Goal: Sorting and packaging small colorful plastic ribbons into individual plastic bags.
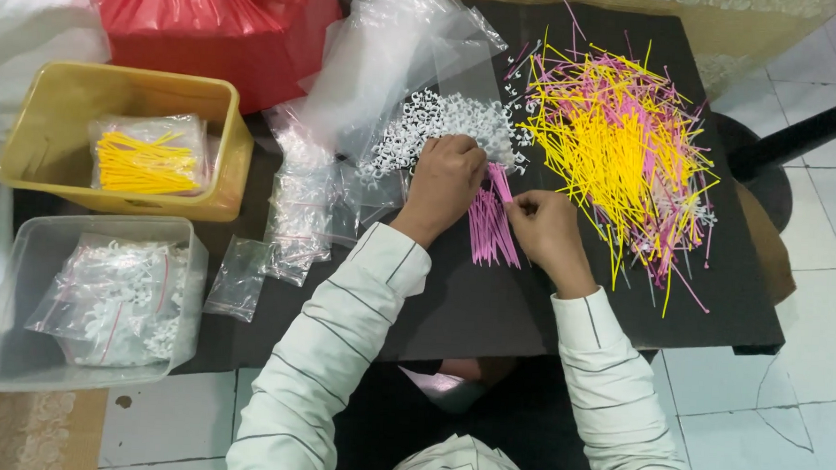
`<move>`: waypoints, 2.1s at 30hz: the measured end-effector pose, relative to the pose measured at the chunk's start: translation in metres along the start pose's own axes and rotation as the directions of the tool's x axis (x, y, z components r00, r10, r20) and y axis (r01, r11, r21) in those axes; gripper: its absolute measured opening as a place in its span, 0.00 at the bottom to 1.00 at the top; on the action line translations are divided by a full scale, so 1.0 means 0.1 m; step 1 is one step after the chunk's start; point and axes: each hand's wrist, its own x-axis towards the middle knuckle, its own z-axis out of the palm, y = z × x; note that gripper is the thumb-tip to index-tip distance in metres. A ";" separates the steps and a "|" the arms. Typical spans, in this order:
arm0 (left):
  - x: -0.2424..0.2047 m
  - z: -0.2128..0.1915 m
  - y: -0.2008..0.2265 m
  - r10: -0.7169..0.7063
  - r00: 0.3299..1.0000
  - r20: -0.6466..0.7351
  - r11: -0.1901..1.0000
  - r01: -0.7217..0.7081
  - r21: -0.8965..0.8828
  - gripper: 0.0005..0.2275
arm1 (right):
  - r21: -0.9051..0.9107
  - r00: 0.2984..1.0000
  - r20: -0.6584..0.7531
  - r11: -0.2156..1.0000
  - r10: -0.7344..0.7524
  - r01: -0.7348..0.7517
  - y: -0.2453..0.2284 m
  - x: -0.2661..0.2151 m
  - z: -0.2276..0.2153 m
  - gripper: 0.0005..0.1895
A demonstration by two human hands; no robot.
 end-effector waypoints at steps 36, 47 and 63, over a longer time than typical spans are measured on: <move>0.05 0.07 -0.03 -0.074 0.988 -0.132 0.989 0.055 -0.140 0.02 | -0.303 0.982 -0.078 0.943 -0.172 0.141 -0.24 0.08 0.13 0.25; 0.12 -0.15 0.10 -0.150 0.968 -0.200 0.977 0.115 -0.178 0.01 | -0.246 0.982 -0.063 0.956 -0.181 0.160 -0.18 0.22 0.23 0.19; 0.17 -0.24 0.13 -0.113 0.957 -0.268 0.982 0.066 -0.178 0.02 | -0.168 0.978 -0.056 0.967 -0.201 0.189 -0.07 0.31 0.27 0.16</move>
